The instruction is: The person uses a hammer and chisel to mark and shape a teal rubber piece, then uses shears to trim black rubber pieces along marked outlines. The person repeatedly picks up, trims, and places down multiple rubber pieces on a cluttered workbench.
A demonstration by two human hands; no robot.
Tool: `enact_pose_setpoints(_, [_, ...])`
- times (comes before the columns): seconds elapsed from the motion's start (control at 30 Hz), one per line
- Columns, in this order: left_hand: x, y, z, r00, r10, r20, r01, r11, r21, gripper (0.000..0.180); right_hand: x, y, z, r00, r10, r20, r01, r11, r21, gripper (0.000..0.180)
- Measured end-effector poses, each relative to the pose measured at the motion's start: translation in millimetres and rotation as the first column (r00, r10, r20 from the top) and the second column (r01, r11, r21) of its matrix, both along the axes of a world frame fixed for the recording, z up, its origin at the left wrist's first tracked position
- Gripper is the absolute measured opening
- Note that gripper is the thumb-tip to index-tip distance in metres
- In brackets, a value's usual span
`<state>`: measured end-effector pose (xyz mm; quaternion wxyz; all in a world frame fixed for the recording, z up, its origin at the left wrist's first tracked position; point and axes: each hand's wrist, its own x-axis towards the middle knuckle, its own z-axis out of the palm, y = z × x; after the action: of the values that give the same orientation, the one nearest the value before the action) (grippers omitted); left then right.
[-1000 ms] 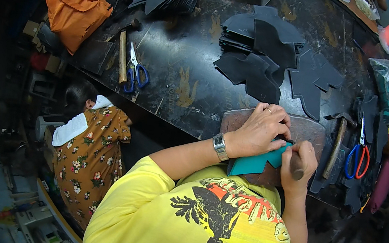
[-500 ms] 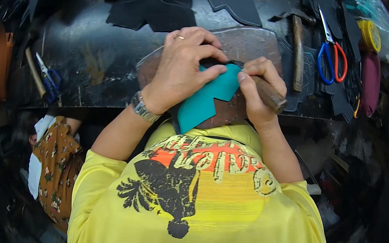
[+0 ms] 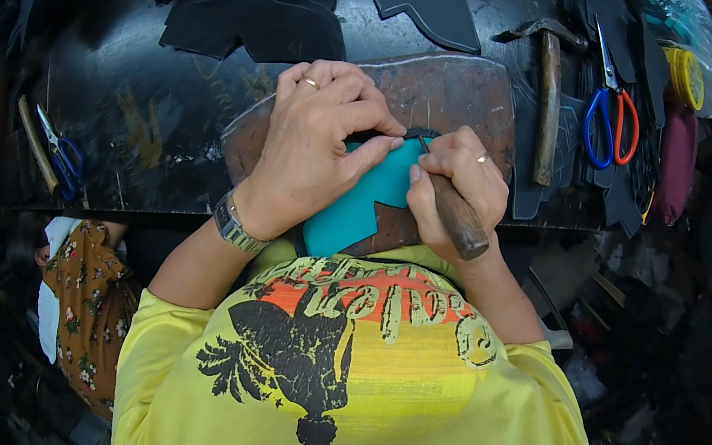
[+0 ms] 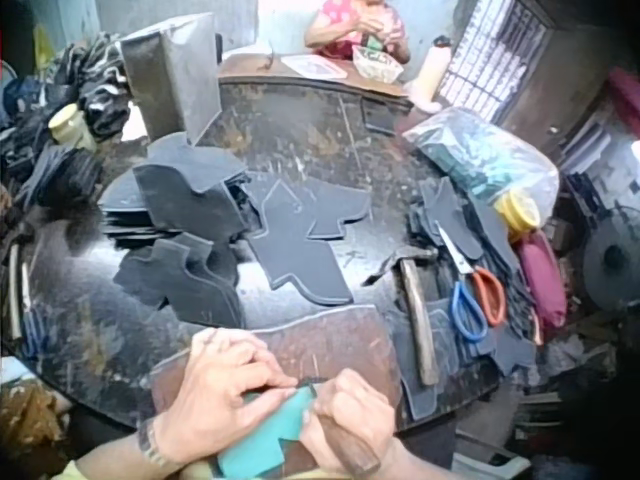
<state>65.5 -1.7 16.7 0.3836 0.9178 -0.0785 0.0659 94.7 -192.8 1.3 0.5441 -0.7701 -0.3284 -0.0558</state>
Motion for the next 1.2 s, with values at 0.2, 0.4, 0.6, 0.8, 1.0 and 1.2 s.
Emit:
enact_pose_setpoints(0.2, [-2,2,-3,1.000,-0.013,0.022,0.013,1.000,-0.004,0.014,0,-4,4,0.990,-0.036,-0.137,0.049,0.994,0.095,0.013])
enact_pose_setpoints(0.4, [-3,4,-4,0.999,-0.023,0.028,0.023,1.000,-0.009,0.014,2,0,2,0.993,0.011,-0.114,-0.002,0.997,0.072,0.012])
enact_pose_setpoints(0.6, [-2,5,-3,0.999,-0.019,0.031,0.019,1.000,-0.006,0.014,2,1,4,0.995,0.007,-0.097,-0.002,0.999,0.047,0.014])
enact_pose_setpoints(0.8, [-2,4,-4,0.999,-0.015,0.037,0.015,1.000,-0.001,0.015,1,7,1,0.998,-0.008,-0.068,0.010,0.999,0.034,0.016])
enact_pose_setpoints(1.0, [-4,2,-3,0.997,0.008,0.076,-0.006,1.000,-0.019,0.017,0,6,2,0.999,0.030,-0.042,-0.032,0.998,-0.047,0.015])
enact_pose_setpoints(1.2, [-6,6,-6,0.996,0.012,0.092,-0.008,0.999,-0.046,0.017,0,11,-1,0.998,0.038,-0.059,-0.037,0.999,0.024,0.018])
